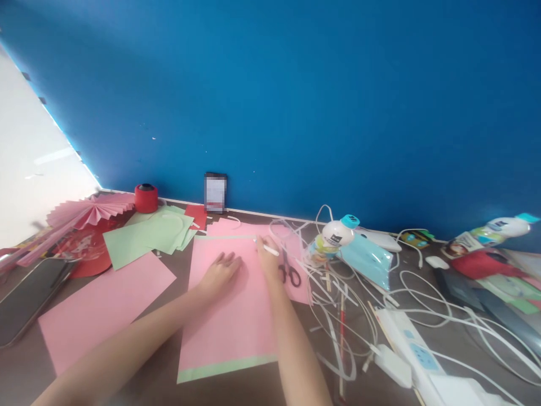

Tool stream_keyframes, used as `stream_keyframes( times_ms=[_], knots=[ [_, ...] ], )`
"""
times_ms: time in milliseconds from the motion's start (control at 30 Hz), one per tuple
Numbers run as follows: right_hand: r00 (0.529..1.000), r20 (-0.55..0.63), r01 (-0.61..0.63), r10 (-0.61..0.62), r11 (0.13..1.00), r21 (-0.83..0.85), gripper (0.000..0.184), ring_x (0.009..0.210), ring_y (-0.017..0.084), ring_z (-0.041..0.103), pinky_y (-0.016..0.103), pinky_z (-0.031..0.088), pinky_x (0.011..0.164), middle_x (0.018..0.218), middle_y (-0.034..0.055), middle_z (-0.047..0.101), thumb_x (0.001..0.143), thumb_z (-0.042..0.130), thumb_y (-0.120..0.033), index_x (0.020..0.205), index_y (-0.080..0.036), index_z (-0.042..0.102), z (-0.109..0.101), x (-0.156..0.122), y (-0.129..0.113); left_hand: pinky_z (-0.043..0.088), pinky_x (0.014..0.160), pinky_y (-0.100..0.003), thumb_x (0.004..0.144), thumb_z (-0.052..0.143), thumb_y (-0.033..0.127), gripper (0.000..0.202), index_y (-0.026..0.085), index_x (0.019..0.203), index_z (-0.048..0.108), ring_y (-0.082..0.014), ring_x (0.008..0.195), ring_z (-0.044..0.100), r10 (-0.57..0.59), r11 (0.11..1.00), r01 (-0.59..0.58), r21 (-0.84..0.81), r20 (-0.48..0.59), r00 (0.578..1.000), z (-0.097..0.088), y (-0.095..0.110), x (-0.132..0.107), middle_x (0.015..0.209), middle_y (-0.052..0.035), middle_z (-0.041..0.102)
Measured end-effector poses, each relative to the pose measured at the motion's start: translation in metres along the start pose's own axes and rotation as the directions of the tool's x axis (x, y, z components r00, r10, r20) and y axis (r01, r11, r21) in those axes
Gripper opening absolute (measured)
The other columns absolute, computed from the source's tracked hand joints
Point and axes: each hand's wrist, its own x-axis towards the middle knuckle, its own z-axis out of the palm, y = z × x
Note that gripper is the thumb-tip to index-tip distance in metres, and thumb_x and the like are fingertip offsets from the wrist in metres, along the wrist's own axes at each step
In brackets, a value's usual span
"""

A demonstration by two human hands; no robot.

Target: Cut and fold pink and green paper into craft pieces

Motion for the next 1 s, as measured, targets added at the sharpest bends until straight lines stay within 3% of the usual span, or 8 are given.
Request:
stream_keyframes(
  times_ms=[100,233,400,500,600,667,867,1000],
  knots=[
    [0.999,-0.006,0.036,-0.036,0.999,-0.038,0.039,0.048,0.011,0.042,0.024,0.031,0.048,0.048,-0.003,0.05,0.081,0.04,-0.047,0.053,-0.02,0.044,0.0,-0.001,-0.003,0.029,0.101,-0.046,0.076,0.039,0.003,0.04,0.01,0.114,0.046,-0.0264,0.115,0.047,-0.005,1.0,0.005,0.017,-0.005,1.0,0.002,-0.001,0.0,0.105,-0.0161,0.061],
    [1.0,-0.021,-0.024,0.023,0.999,-0.025,0.036,0.048,0.012,0.044,0.025,0.032,0.048,0.049,-0.0018,0.052,0.079,0.043,-0.047,0.055,-0.02,0.046,0.002,-0.001,-0.003,0.028,0.101,-0.046,0.076,0.04,0.003,0.039,0.013,0.113,0.047,-0.0254,0.114,0.047,-0.007,1.0,0.007,0.01,-0.042,0.999,0.007,-0.003,-0.001,0.104,-0.0146,0.061],
    [0.986,-0.135,-0.07,0.095,0.982,0.176,0.026,0.07,0.016,0.058,0.027,0.043,0.063,0.074,0.0028,0.064,0.077,0.047,-0.043,0.079,-0.019,0.056,-0.001,-0.003,0.0,0.029,0.101,-0.047,0.078,0.04,0.006,0.035,0.014,0.111,0.048,-0.0259,0.116,0.046,0.001,1.0,-0.002,-0.013,-0.044,0.999,0.007,-0.003,0.0,0.105,-0.0143,0.061],
    [0.999,-0.017,-0.043,0.05,0.964,0.263,0.023,0.077,0.018,0.06,0.03,0.046,0.068,0.082,0.005,0.066,0.07,0.056,-0.038,0.081,-0.018,0.059,-0.004,-0.004,-0.001,0.029,0.101,-0.046,0.078,0.039,0.006,0.036,0.013,0.113,0.047,-0.0254,0.116,0.046,-0.002,1.0,0.001,-0.018,-0.04,0.999,0.004,-0.002,0.0,0.108,-0.0146,0.06],
    [0.99,0.138,-0.027,-0.007,0.971,0.239,0.018,0.077,0.02,0.061,0.032,0.047,0.069,0.08,0.0062,0.067,0.064,0.06,-0.032,0.073,-0.016,0.062,-0.007,-0.006,-0.003,0.028,0.101,-0.045,0.077,0.04,0.005,0.037,0.013,0.112,0.047,-0.0247,0.113,0.047,-0.006,1.0,0.005,-0.011,-0.042,0.999,0.001,-0.002,-0.001,0.106,-0.014,0.061],
    [0.989,0.151,-0.025,-0.007,0.977,0.213,0.018,0.076,0.021,0.061,0.032,0.047,0.068,0.079,0.0063,0.067,0.064,0.06,-0.03,0.073,-0.016,0.063,-0.008,-0.006,-0.005,0.028,0.101,-0.044,0.076,0.04,0.004,0.037,0.013,0.111,0.048,-0.0246,0.113,0.048,-0.006,1.0,0.006,0.0,-0.031,0.999,0.0,-0.001,-0.001,0.105,-0.014,0.061],
    [0.991,0.131,-0.015,-0.003,0.99,0.138,0.016,0.072,0.02,0.06,0.031,0.047,0.066,0.073,0.0061,0.067,0.064,0.058,-0.031,0.067,-0.015,0.063,-0.006,-0.006,-0.009,0.029,0.1,-0.043,0.078,0.04,0.006,0.034,0.013,0.11,0.048,-0.0245,0.111,0.048,0.001,1.0,0.0,0.018,-0.033,0.999,-0.001,0.0,-0.001,0.102,-0.0131,0.061],
    [1.0,-0.026,0.004,0.001,0.985,0.174,0.023,0.075,0.019,0.059,0.03,0.046,0.068,0.08,0.0063,0.067,0.072,0.054,-0.036,0.077,-0.016,0.064,-0.007,-0.009,-0.014,0.03,0.098,-0.042,0.08,0.039,0.008,0.028,0.014,0.105,0.05,-0.0243,0.105,0.051,0.005,1.0,-0.004,0.023,-0.069,0.998,0.001,0.0,0.0,0.096,-0.0122,0.062]
  ],
)
